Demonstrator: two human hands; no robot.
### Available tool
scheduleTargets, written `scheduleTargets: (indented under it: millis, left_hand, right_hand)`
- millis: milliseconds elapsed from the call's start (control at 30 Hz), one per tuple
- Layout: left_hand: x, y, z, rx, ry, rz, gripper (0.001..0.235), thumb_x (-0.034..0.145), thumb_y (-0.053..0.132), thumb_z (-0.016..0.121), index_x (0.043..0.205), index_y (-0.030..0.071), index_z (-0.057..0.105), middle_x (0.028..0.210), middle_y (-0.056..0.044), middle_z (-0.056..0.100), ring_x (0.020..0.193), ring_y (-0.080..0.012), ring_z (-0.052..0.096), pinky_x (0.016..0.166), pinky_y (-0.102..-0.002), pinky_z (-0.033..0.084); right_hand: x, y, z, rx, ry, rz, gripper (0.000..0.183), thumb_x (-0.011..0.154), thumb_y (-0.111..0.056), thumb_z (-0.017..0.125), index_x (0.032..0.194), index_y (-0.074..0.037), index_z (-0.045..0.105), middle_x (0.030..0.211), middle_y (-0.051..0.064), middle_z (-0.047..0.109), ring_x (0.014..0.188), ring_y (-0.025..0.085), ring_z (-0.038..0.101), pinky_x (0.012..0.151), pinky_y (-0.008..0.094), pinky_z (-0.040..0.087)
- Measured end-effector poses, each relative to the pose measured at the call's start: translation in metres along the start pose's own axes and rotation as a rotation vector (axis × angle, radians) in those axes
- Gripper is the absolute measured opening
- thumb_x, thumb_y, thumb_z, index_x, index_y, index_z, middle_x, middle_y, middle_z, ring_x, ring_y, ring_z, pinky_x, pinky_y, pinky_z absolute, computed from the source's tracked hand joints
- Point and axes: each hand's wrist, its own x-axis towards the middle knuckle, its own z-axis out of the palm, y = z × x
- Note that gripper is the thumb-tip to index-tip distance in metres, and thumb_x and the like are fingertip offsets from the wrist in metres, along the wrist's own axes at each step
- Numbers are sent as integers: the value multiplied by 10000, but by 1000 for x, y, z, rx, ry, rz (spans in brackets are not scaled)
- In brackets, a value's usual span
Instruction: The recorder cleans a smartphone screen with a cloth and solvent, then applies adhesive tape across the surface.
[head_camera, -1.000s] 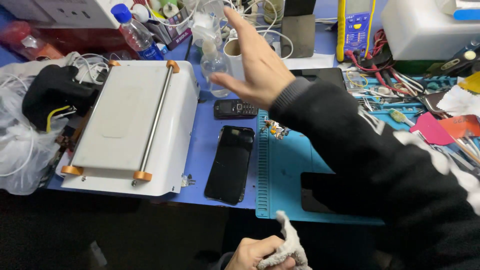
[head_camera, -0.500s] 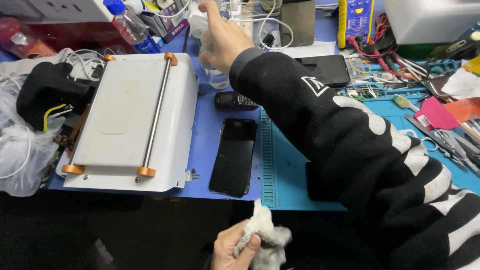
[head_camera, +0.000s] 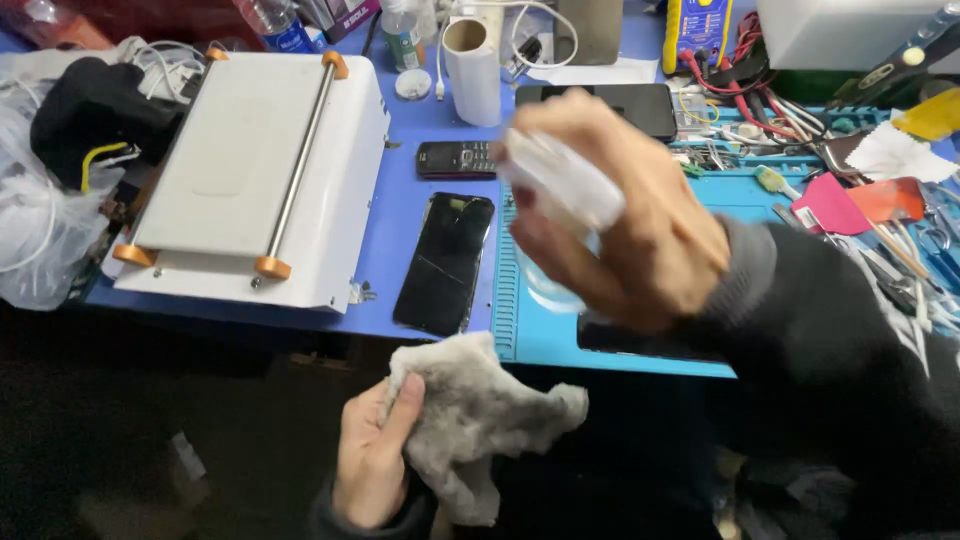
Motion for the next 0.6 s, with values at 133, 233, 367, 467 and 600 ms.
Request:
scheduleTargets:
  millis: [133,233,367,467,600]
  left_hand:
    - [-10,18,18,-47,-65,88,475,1042,278,494,1214,-126,676,1069,-152,779,932,-167,732,838,-293,576]
    - [-14,21,27,61,-113,134,499,1065,304,462,1214,-115,689,1065,-140,781,931,-146,721,834,-280,574]
    - [-21,20,38,229,-123,191,498,1075,316,443,1191,-87,713,1023,-113,787,897,-120,705,808,-264,569]
    - [-27,13,39,262,-104,150,501,1071,320,436,1159,-79,727,972,-93,784,852,-108,694,774,-264,568]
    - [-30,8,40,286,-108,116,506,1072,322,437,1142,-79,737,931,-86,781,823,-99,680,753,-264,564]
  right_hand:
    - [-58,-66,6,480,-256,482,426,966,-58,636,1327,-15,414,971,99,705,797,224,735,684,354,599]
    - [-81,-100,13,588,-383,612,366,1002,-208,612,1296,-18,504,834,92,722,668,265,733,595,361,577]
    - [-94,-120,22,596,-472,579,540,1013,-439,558,1296,21,532,767,159,685,665,377,688,564,427,538]
    - [-111,-120,32,603,-500,602,537,1050,-484,487,1251,10,544,729,155,662,649,381,669,559,440,524]
    - [-121,-122,36,629,-534,620,503,1071,-501,462,1137,-9,548,661,143,611,615,370,645,552,437,509]
